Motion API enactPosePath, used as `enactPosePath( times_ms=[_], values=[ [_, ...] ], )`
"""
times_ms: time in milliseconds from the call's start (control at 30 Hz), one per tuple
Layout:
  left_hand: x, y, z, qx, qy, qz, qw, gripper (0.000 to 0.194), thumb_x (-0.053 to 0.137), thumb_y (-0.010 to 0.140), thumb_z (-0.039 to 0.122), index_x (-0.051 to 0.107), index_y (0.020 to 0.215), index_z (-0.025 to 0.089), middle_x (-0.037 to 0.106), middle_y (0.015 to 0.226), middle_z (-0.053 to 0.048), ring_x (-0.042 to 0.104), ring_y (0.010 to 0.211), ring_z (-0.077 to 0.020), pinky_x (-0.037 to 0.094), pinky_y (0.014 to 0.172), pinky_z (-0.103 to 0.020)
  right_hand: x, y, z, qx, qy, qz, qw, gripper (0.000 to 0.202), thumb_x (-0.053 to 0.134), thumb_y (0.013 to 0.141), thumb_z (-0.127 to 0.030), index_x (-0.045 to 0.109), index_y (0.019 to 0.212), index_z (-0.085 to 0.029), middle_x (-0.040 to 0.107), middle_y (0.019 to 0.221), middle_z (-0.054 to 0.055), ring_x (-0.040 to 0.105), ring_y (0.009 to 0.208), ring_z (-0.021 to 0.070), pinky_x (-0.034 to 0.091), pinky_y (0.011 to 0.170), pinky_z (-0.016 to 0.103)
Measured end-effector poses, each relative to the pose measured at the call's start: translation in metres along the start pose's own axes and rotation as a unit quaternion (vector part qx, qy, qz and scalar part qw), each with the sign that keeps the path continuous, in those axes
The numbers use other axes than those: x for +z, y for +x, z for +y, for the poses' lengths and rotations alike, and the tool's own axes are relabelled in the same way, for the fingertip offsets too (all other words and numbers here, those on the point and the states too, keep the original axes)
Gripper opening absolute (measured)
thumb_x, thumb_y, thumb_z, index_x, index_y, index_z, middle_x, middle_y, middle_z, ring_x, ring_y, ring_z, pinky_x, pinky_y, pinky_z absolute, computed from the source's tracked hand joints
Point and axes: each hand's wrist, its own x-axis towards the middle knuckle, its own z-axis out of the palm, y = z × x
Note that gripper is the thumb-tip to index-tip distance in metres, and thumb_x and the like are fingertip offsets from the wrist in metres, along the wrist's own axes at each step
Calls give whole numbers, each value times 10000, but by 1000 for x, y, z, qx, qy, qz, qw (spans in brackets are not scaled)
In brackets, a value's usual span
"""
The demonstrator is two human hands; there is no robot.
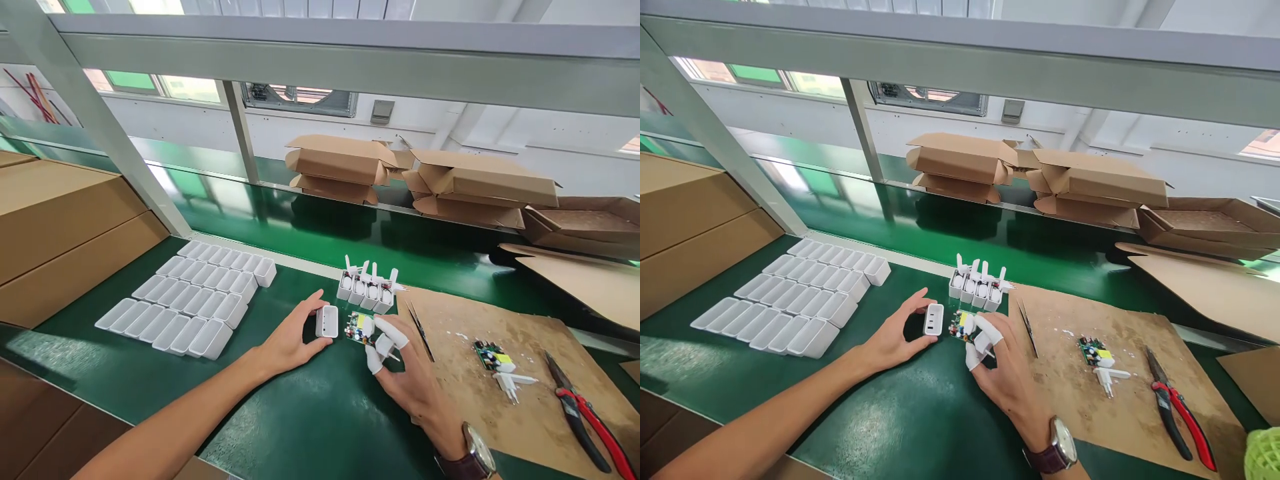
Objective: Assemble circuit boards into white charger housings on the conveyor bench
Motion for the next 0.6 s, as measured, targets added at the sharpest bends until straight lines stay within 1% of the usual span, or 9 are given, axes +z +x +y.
enactPosePath(
  times_ms=[67,100,200,300,400,467,600],
  values=[
    [3,-2,1,37,7,10,999,766,722,895,311,331,1553,297,586,1469,-101,602,1328,-276,471,1167,-456,-2,1,-9,-26,-9,35,999,628,614,921,-106,417,1489,-285,640,1280,113,622,1218,292,576,1009,521],
    [4,-3,2,59,11,15,998,769,711,908,304,308,1563,301,578,1478,-106,602,1330,-273,473,1165,-457,-2,1,-13,-38,-14,41,998,658,626,915,-94,403,1506,-278,642,1284,118,622,1224,293,578,1011,519],
    [8,-3,4,123,22,24,992,815,678,942,268,205,1604,304,587,1461,-125,602,1326,-269,478,1157,-472,1,-2,-19,-63,-40,16,997,691,623,922,-86,370,1541,-259,657,1288,128,621,1239,298,587,1008,519],
    [8,-2,6,170,27,28,985,837,643,963,216,142,1628,300,597,1445,-145,597,1327,-277,498,1129,-493,7,-6,-19,-74,-52,5,996,655,588,951,-92,367,1551,-237,667,1293,136,610,1254,299,597,996,524],
    [8,-1,7,196,27,32,980,856,623,965,168,115,1642,296,592,1454,-154,579,1347,-285,512,1111,-501,10,-7,-17,-89,-60,17,994,624,583,953,-76,394,1538,-184,671,1287,155,600,1252,304,603,987,524],
    [8,-1,7,200,31,33,979,874,623,960,144,102,1647,290,594,1452,-154,567,1360,-285,504,1120,-507,10,-7,-17,-96,-66,12,993,614,584,950,-70,403,1530,-156,671,1286,164,596,1246,307,604,988,524],
    [8,-1,6,210,45,30,976,890,617,952,114,93,1651,286,599,1446,-149,553,1377,-284,498,1129,-513,9,-6,-18,-98,-74,4,992,603,584,944,-69,414,1518,-133,667,1294,169,589,1248,315,598,1001,532]
  ],
)
